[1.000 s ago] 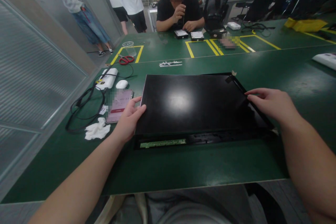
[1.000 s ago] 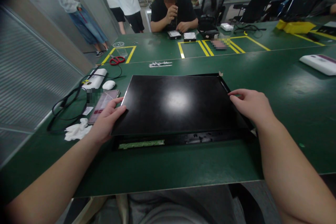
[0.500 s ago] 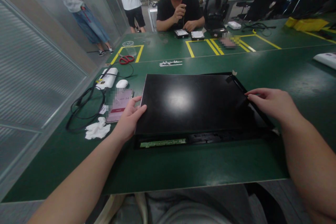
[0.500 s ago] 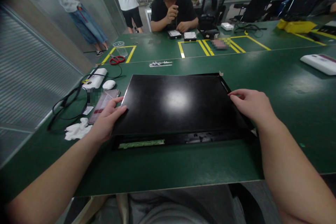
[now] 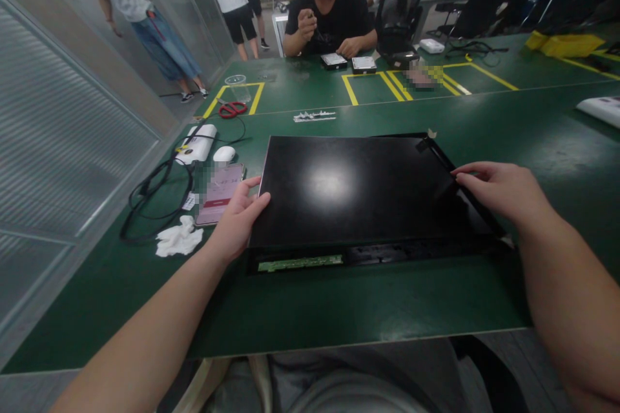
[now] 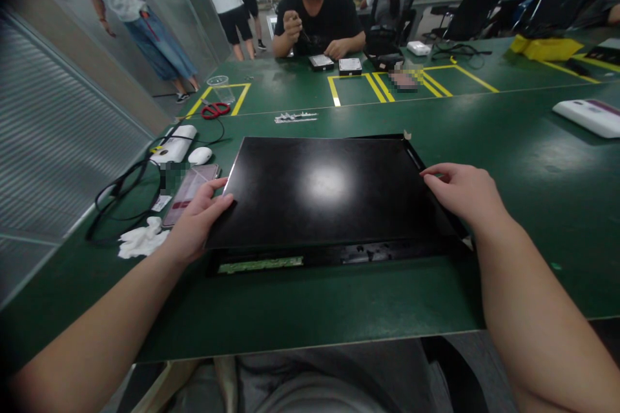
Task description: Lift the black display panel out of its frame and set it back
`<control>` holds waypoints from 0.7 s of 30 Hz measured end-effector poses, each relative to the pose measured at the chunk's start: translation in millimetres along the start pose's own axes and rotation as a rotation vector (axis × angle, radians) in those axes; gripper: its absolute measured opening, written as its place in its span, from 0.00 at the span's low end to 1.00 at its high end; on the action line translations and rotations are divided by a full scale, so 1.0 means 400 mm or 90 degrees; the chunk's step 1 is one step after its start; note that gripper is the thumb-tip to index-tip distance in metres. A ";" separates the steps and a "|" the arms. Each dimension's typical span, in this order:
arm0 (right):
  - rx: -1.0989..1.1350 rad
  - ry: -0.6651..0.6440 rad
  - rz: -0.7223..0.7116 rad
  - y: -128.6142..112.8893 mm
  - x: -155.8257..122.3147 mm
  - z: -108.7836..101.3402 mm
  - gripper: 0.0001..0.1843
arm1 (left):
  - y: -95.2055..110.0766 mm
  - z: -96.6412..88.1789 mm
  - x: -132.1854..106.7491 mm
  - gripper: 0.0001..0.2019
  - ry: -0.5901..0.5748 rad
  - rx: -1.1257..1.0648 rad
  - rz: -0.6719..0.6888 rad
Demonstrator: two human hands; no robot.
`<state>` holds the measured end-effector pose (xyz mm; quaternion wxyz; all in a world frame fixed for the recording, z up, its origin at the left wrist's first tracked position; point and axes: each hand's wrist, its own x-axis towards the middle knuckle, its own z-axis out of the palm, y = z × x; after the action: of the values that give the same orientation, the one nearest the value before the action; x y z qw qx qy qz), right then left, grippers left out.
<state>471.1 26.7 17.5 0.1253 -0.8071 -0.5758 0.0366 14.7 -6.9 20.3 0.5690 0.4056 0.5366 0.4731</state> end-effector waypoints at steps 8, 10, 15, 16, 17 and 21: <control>0.012 -0.009 0.013 -0.001 0.000 -0.003 0.23 | 0.006 0.006 -0.002 0.28 -0.001 -0.002 0.000; 0.018 -0.003 0.011 0.001 0.002 -0.002 0.23 | 0.004 0.004 -0.002 0.28 0.000 -0.003 0.001; 0.030 0.012 -0.003 0.011 0.009 0.006 0.21 | -0.001 0.000 0.002 0.27 0.009 -0.002 0.008; 0.029 0.013 -0.003 0.012 0.009 0.007 0.21 | -0.002 -0.001 0.002 0.27 0.009 -0.003 0.008; 0.029 0.011 -0.001 0.013 0.010 0.007 0.21 | -0.002 -0.002 0.002 0.27 0.007 -0.004 0.008; 0.029 0.003 0.011 0.009 0.009 0.003 0.21 | -0.003 -0.005 0.003 0.28 0.000 -0.003 0.004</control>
<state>475.3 29.1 15.8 0.1449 -0.8090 -0.5676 0.0490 12.8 -6.1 18.7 0.5686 0.4055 0.5342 0.4763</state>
